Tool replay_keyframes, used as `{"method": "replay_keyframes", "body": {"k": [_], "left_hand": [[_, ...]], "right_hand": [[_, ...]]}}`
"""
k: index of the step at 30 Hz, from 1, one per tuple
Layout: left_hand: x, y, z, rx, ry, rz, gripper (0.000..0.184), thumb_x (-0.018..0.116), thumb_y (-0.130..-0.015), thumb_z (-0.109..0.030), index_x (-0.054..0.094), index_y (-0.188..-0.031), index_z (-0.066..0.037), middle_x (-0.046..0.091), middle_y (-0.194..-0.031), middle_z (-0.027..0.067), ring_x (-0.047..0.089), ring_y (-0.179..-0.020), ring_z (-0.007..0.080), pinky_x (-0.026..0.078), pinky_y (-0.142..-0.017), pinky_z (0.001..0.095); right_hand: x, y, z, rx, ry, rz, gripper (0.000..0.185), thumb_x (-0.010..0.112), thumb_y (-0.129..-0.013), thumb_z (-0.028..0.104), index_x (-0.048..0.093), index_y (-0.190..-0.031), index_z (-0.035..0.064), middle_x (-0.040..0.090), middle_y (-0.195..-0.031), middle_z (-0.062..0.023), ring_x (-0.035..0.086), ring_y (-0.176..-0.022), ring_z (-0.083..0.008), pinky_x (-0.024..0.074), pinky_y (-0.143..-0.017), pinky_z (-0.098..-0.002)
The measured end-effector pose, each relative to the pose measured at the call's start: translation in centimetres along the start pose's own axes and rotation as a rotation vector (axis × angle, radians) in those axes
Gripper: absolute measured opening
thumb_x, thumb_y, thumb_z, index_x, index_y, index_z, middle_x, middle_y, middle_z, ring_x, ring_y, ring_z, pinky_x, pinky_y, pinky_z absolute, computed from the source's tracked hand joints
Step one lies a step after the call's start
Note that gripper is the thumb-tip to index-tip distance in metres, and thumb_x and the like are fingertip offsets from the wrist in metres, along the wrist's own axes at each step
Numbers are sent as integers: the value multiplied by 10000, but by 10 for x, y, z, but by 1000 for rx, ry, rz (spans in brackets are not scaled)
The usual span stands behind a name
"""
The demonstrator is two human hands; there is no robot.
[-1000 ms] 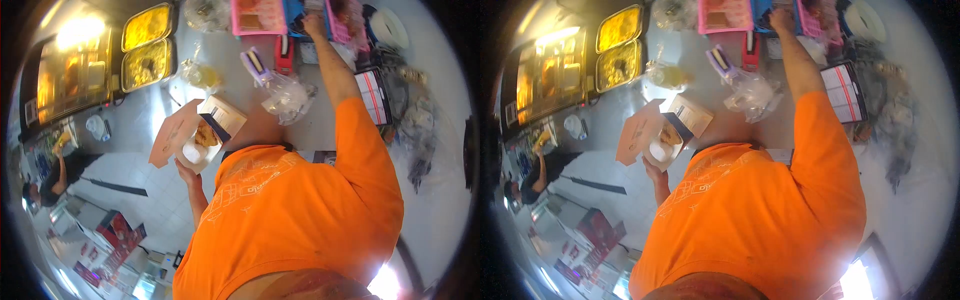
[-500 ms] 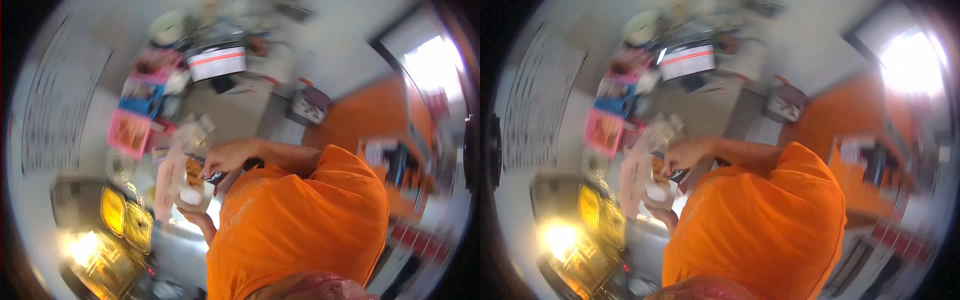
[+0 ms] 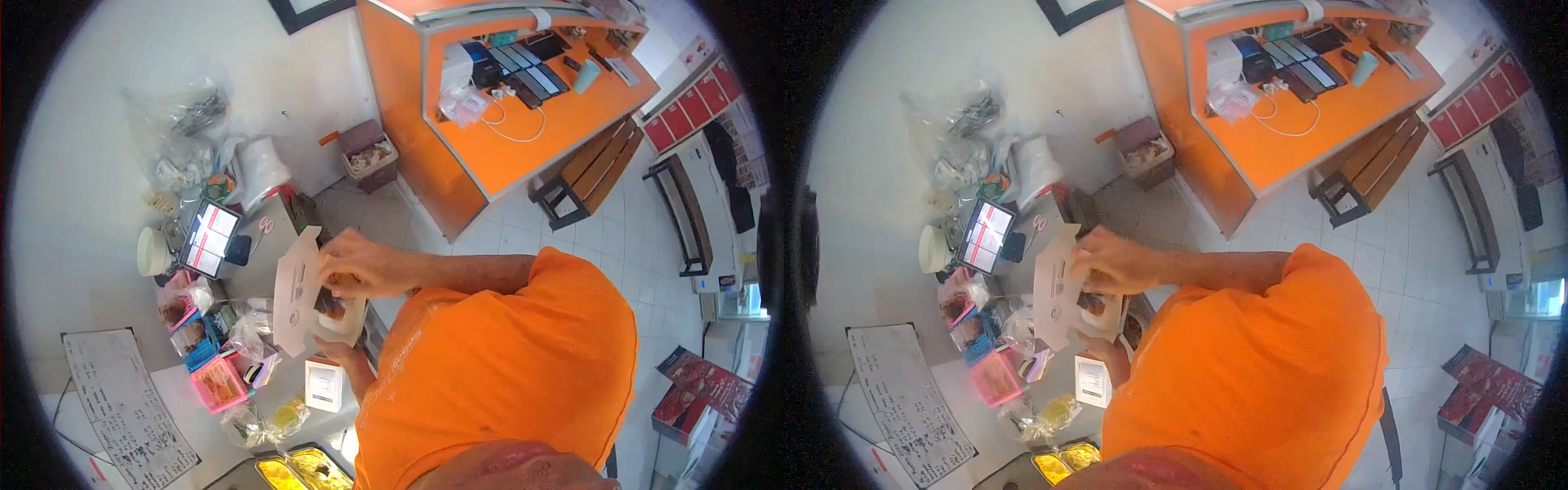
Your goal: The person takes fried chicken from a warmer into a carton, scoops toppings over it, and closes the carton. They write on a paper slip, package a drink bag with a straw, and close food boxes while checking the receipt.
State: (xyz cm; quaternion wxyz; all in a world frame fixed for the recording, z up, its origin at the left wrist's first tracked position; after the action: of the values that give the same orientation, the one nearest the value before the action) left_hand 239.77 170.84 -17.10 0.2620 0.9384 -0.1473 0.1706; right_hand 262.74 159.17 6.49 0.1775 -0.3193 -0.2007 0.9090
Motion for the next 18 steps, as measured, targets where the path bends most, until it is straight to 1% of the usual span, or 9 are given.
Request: {"method": "replay_keyframes", "body": {"k": [2,4,6,9,11,12,13,15,18], "left_hand": [[49,33,-22,-34,-110,-167,709,346,-1036,-531,361,-1501,3,425,-1491,208,486,-1322,381,462,-1072,509],[75,45,-19,-85,-106,-58,718,334,-1040,-534,365,-1494,21,436,-1476,215,495,-1315,377,461,-1073,496],[83,41,-6,-114,-96,39,702,328,-1048,-520,376,-1487,26,456,-1459,210,492,-1321,363,458,-1078,487],[96,20,28,129,-584,211,604,307,-1074,-465,457,-1452,-19,530,-1386,172,560,-1219,308,475,-1017,424],[132,12,73,-34,-419,201,557,331,-1073,-454,530,-1394,-44,575,-1327,131,579,-1156,279,454,-1006,387],[158,12,87,-51,-576,335,539,339,-1072,-445,542,-1371,-46,604,-1277,106,581,-1147,276,449,-1012,391],[190,19,108,-107,-408,356,591,375,-1060,-498,519,-1394,-33,623,-1280,95,635,-1134,257,508,-959,401],[261,45,143,-326,-370,397,597,363,-1066,-496,507,-1402,-25,606,-1326,106,631,-1150,257,510,-969,392],[356,65,206,-402,-359,513,595,340,-1064,-508,528,-1375,-37,639,-1237,120,653,-1082,262,522,-938,397]], "right_hand": [[-28,18,-6,85,152,-214,532,762,-839,208,564,-1322,103,531,-1296,-150,446,-1261,-349,306,-1107,-486],[-61,27,2,158,249,-367,639,772,-827,218,496,-1395,125,529,-1308,-140,441,-1271,-342,293,-1117,-488],[-84,33,5,129,356,-313,704,769,-831,238,438,-1448,164,569,-1264,-111,470,-1256,-327,292,-1120,-502],[-118,49,-12,286,474,-52,675,727,-853,244,444,-1466,216,629,-1186,-75,527,-1218,-304,299,-1109,-538],[-149,74,-37,372,560,130,593,679,-872,233,497,-1436,238,661,-1135,-59,567,-1181,-293,331,-1085,-545],[-164,95,-59,375,612,195,545,651,-880,222,533,-1412,244,672,-1114,-54,586,-1160,-290,358,-1067,-538],[-180,113,-73,378,664,260,503,623,-888,212,569,-1387,250,684,-1092,-50,605,-1138,-286,386,-1048,-530],[-224,146,-91,669,497,309,411,571,-884,161,661,-1282,212,667,-1150,-93,612,-1125,-303,459,-979,-492],[-283,207,-129,813,619,287,386,558,-887,143,681,-1251,185,651,-1160,-120,619,-1108,-324,499,-938,-467]]}}
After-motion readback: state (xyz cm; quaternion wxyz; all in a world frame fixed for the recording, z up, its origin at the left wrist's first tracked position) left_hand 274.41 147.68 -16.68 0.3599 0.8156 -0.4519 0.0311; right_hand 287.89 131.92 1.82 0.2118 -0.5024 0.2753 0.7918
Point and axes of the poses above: each hand's wrist, its own y-axis away from the middle knuckle, its own x-axis out of the palm, z = x × y, the point moved 5 cm from there along -y, towards the middle knuckle
